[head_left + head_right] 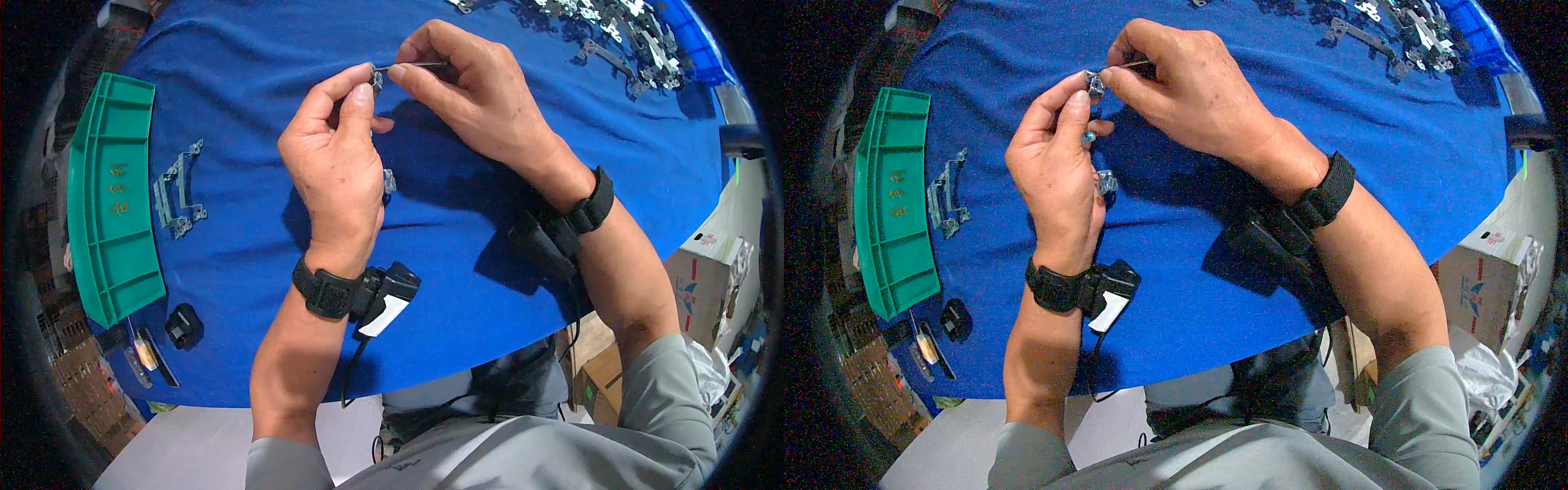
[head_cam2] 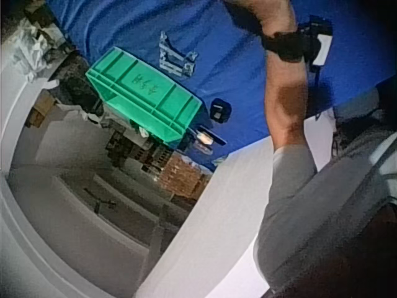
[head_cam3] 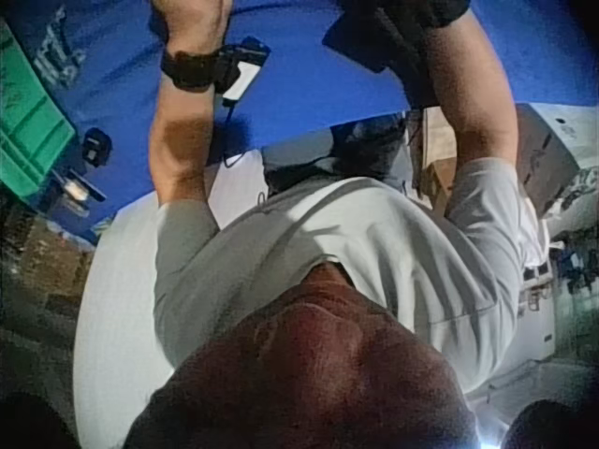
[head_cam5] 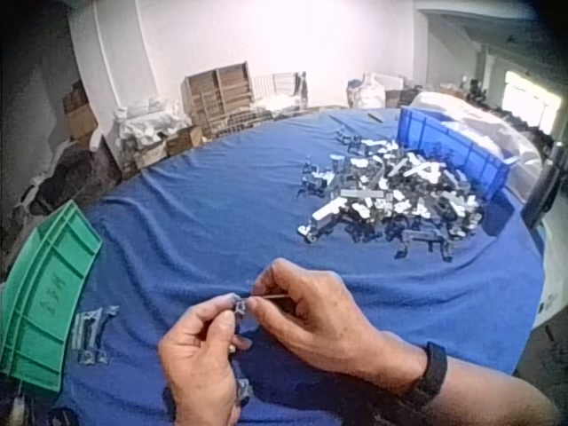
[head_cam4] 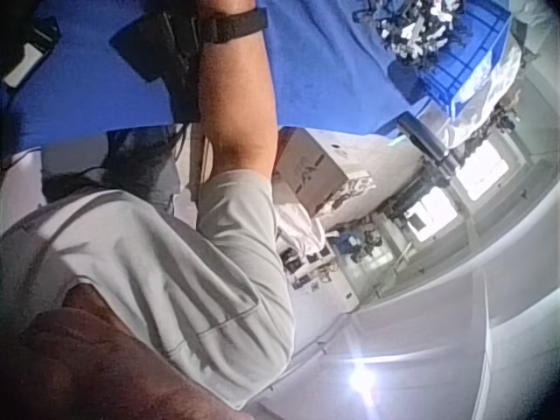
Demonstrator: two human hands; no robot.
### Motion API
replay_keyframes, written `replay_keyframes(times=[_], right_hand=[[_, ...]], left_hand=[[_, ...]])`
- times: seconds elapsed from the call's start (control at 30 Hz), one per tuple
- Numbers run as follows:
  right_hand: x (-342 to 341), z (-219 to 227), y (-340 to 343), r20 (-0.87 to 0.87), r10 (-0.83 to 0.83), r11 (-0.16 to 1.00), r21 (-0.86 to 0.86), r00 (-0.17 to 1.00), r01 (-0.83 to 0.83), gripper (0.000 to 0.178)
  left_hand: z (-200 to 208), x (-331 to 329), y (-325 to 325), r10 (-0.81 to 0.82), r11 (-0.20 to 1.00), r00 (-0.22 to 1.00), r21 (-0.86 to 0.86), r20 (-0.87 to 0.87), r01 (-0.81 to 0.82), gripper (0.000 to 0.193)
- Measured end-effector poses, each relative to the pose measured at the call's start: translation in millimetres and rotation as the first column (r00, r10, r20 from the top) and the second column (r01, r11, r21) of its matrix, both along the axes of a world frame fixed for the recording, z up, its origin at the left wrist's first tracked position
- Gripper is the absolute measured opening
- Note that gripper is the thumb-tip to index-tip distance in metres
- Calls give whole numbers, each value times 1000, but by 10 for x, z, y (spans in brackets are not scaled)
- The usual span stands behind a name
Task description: The person assembles metal components by inserting a small pin into a bracket using a thin tool, then picks up another bracket from a pile to repeat the process.
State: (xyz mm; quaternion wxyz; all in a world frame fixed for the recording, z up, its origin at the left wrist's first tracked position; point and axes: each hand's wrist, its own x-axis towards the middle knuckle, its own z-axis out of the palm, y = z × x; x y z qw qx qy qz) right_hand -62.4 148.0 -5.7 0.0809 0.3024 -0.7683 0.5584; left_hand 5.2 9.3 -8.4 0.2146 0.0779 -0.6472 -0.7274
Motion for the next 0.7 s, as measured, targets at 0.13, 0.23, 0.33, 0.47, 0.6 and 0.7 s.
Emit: replay_keyframes(times=[0.13,0.23,0.33,0.47,0.6,0.7], right_hand=[[-10,-33,2,-45,-15,1000,-15,999,15,22],[-2,-3,14,-75,-25,997,67,997,30,22],[-3,26,22,-90,-35,988,148,995,48,22],[7,-19,-15,-77,-37,999,-2,996,37,22],[16,-8,-9,-48,-15,1000,16,999,16,22],[12,30,8,-55,-20,996,82,998,24,22]], left_hand=[[-6,-1,10,-7,999,1000,-48,10,7,16],[-6,-2,8,0,998,1000,-65,4,0,17],[-4,-5,6,6,999,1000,-54,-23,-7,18],[4,-4,8,-6,1000,1000,-30,-11,6,17],[11,-6,7,7,1000,1000,-23,-13,-8,17],[3,-11,0,16,1000,1000,-20,-14,-16,17]])
